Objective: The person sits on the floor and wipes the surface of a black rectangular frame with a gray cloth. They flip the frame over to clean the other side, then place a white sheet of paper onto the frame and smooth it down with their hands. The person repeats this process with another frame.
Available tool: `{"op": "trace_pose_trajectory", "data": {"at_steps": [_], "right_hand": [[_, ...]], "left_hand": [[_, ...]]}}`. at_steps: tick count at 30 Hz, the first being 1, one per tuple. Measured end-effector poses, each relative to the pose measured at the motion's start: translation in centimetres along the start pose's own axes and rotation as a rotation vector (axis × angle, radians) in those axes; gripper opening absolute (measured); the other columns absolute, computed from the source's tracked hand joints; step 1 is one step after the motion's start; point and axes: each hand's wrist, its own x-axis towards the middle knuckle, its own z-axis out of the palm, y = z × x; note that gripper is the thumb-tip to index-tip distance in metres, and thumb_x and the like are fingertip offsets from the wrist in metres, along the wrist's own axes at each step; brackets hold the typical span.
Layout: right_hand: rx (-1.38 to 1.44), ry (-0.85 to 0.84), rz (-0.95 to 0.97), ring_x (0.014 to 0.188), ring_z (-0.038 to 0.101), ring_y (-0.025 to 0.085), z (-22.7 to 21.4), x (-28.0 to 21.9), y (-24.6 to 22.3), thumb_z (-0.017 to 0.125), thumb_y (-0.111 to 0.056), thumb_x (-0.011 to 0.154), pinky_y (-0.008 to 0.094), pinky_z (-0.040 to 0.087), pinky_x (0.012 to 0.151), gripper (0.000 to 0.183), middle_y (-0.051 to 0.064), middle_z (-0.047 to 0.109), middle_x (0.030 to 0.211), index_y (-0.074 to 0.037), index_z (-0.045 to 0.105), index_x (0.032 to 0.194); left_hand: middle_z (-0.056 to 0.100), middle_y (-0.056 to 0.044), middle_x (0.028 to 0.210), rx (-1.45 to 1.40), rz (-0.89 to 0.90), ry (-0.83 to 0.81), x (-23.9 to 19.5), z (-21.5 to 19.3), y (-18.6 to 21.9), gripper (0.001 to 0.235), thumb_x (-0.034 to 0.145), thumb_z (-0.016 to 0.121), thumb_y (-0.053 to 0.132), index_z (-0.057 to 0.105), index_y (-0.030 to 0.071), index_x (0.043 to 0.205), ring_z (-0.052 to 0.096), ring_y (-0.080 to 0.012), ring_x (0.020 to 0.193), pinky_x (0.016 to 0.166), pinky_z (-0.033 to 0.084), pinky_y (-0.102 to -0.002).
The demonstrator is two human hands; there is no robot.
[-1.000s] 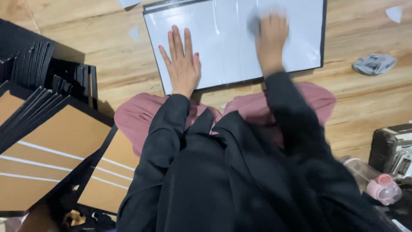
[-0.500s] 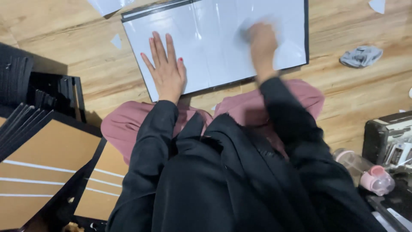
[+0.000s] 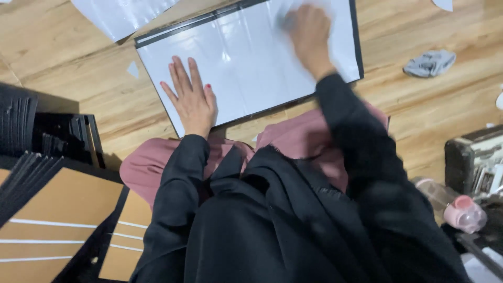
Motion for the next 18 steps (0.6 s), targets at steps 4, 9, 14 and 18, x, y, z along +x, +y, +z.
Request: {"op": "trace_pose_trajectory", "data": {"at_steps": [4, 9, 14, 18], "right_hand": [[-0.953, 0.377, -0.046, 0.052, 0.036, 0.018, 5.7, 3.3, 11.0, 0.04, -0.013, 0.078, 0.035, 0.025, 0.048, 0.014, 0.001, 0.037, 0.058, -0.024, 0.04, 0.07], [-1.013, 0.233, 0.105, 0.065, 0.048, 0.022, 5.5, 3.9, 13.4, 0.045, -0.018, 0.081, 0.043, 0.032, 0.062, 0.008, 0.002, 0.051, 0.071, -0.025, 0.051, 0.081], [0.55, 0.384, 0.22, 0.097, 0.056, 0.023, 3.5, 2.6, -0.3, 0.037, -0.012, 0.089, 0.034, 0.042, 0.081, 0.026, 0.008, 0.06, 0.103, -0.008, 0.059, 0.103], [0.778, -0.284, 0.815, 0.053, 0.048, 0.013, -5.8, 1.3, -6.2, 0.039, -0.023, 0.087, 0.026, 0.042, 0.05, 0.025, -0.004, 0.047, 0.059, -0.013, 0.05, 0.068]], "left_hand": [[0.004, -0.015, 0.15, -0.026, 0.005, 0.069, -0.4, 1.3, -0.6, 0.054, 0.098, 0.028, 0.031, 0.012, 0.013, 0.146, 0.004, -0.0287, 0.14, 0.109, -0.002, -0.053], [0.005, -0.017, 0.149, -0.04, 0.024, 0.114, 0.0, 1.4, -0.5, 0.056, 0.095, 0.027, 0.033, 0.015, 0.013, 0.145, 0.003, -0.0298, 0.138, 0.105, -0.005, -0.054], [0.004, -0.013, 0.151, 0.027, -0.021, 0.058, -0.3, 0.2, 0.2, 0.06, 0.096, 0.04, 0.023, 0.007, 0.014, 0.146, 0.006, -0.0265, 0.142, 0.112, 0.002, -0.051], [0.007, -0.014, 0.15, 0.05, -0.004, 0.078, -0.2, 0.8, -0.3, 0.057, 0.096, 0.038, 0.025, 0.011, 0.013, 0.145, 0.008, -0.0261, 0.141, 0.112, 0.002, -0.05]]}}
